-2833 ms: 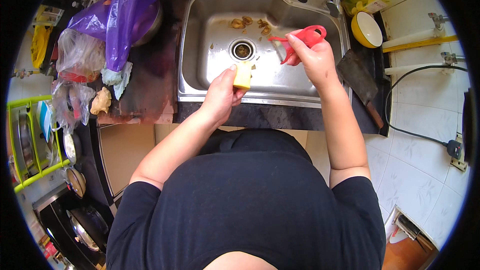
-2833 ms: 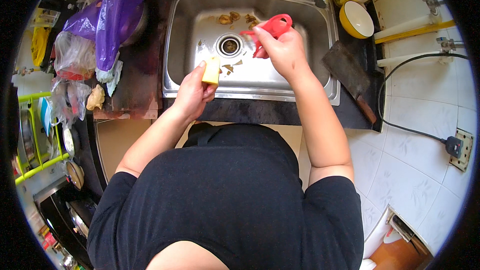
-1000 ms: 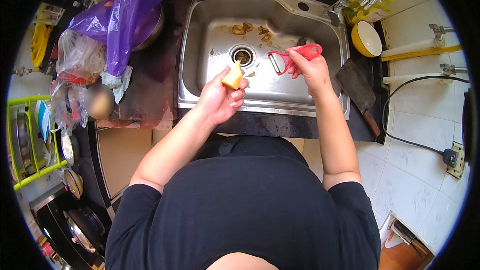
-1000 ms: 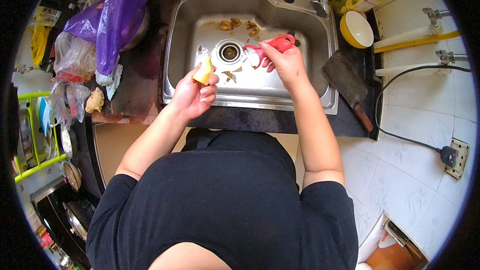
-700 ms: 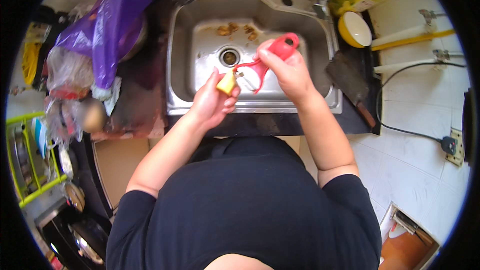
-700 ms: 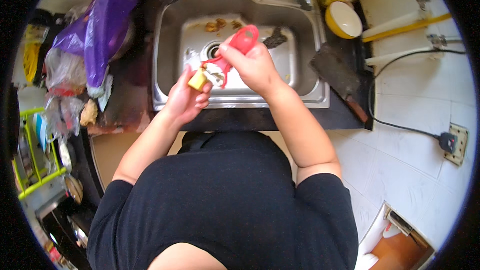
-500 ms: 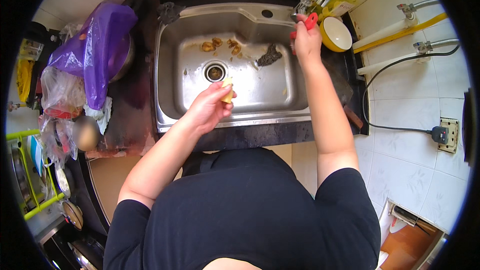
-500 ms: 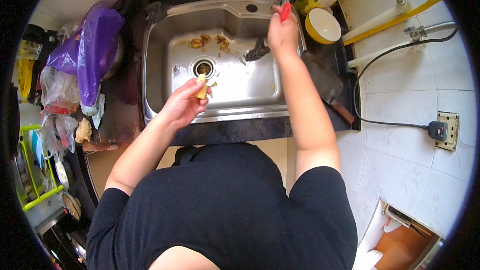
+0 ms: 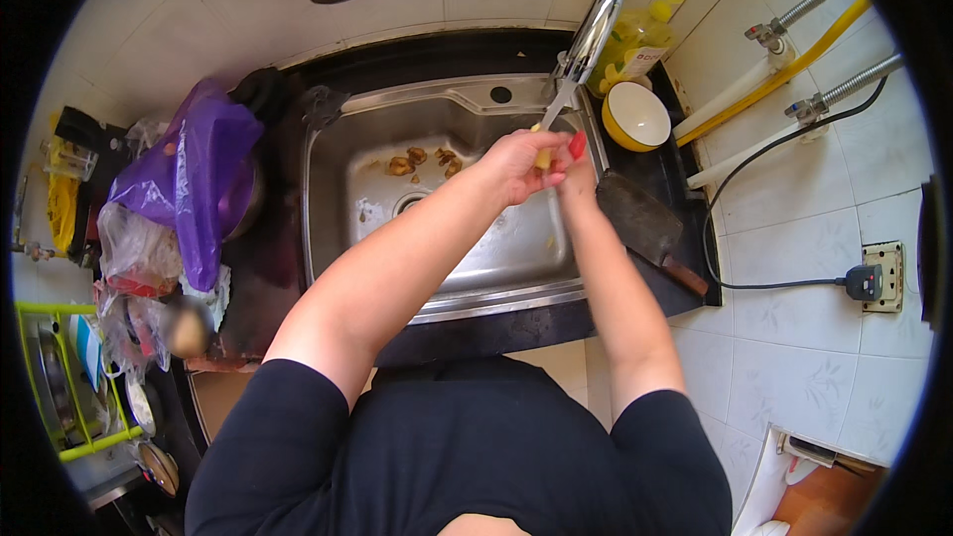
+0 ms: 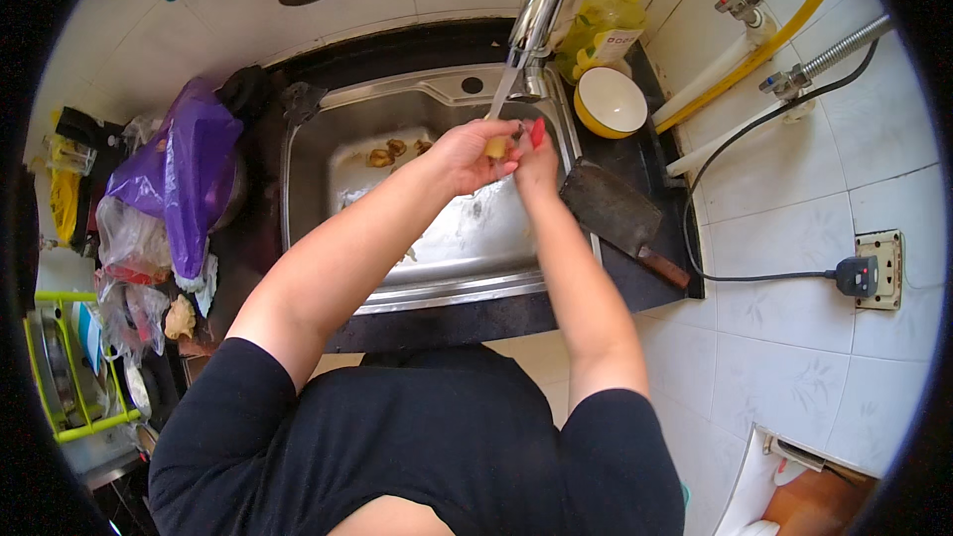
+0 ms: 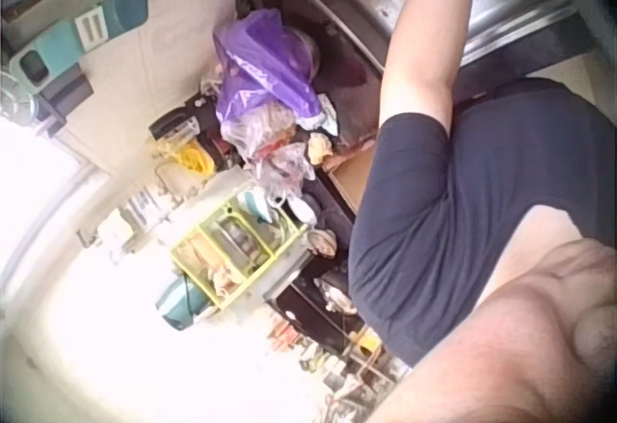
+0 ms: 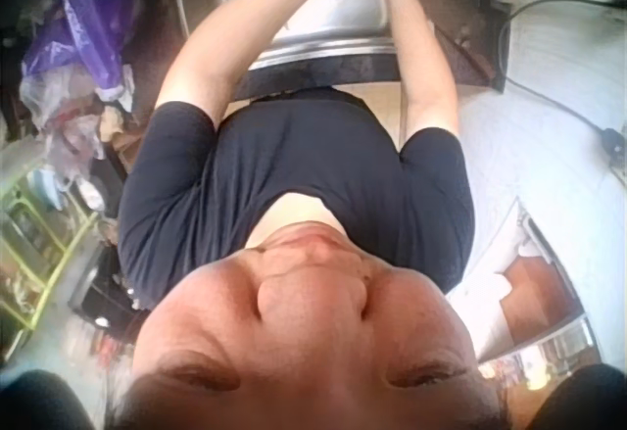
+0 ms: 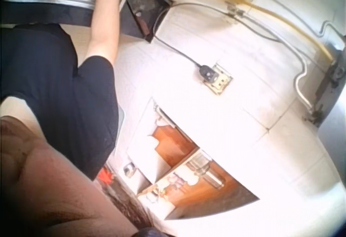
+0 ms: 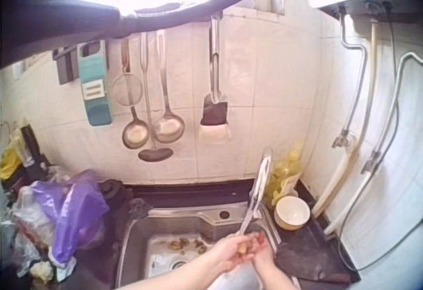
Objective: The person prepares ginger by washing it, peeling it with a knife and a peeler, and slicing it into small pieces on a cutting board. They then scoop cooked green beans from a pot on the stove into a metal bowl using a slotted spoon.
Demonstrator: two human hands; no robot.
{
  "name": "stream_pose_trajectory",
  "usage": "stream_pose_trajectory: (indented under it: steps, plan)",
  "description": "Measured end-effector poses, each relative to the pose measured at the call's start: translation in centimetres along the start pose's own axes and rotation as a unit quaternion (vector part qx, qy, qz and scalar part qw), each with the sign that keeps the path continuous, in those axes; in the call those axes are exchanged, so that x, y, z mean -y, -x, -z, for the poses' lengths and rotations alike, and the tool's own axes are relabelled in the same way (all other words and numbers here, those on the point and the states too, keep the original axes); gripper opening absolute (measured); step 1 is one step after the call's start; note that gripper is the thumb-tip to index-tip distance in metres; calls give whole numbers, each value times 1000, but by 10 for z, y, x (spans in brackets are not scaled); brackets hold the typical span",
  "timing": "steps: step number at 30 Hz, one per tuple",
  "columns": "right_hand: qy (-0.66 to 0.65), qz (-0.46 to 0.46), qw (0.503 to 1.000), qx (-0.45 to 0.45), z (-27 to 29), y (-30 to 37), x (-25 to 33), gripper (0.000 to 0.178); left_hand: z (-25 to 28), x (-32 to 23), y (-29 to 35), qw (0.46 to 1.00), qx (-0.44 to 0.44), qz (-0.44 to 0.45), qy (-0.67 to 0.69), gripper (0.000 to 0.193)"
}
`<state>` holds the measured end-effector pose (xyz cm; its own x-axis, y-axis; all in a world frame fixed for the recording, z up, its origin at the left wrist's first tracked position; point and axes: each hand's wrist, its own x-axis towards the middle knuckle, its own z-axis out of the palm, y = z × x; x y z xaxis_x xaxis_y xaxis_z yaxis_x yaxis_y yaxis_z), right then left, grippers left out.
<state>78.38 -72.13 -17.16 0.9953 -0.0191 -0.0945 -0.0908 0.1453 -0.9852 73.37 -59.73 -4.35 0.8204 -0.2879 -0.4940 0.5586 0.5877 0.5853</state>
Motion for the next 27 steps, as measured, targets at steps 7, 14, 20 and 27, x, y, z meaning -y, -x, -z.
stream_pose_trajectory:
  steps: [7, 14, 20, 27]
  plan:
    - [2, -143, 985, 94, -2, 102, 11, 28, 92, 8, -125, 864, -172, -274, -385, 11]
    - [-64, -158, 982, 85, 26, 143, -3, 25, 103, -89, -194, 625, -230, -284, -690, 23]
    - [-25, -101, 993, 59, 41, 163, -11, 22, 85, -107, -232, 496, -217, -275, -795, 33]
    - [-123, -140, 981, 46, 45, 157, -13, 22, 99, -119, -249, 456, -213, -216, -836, 22]
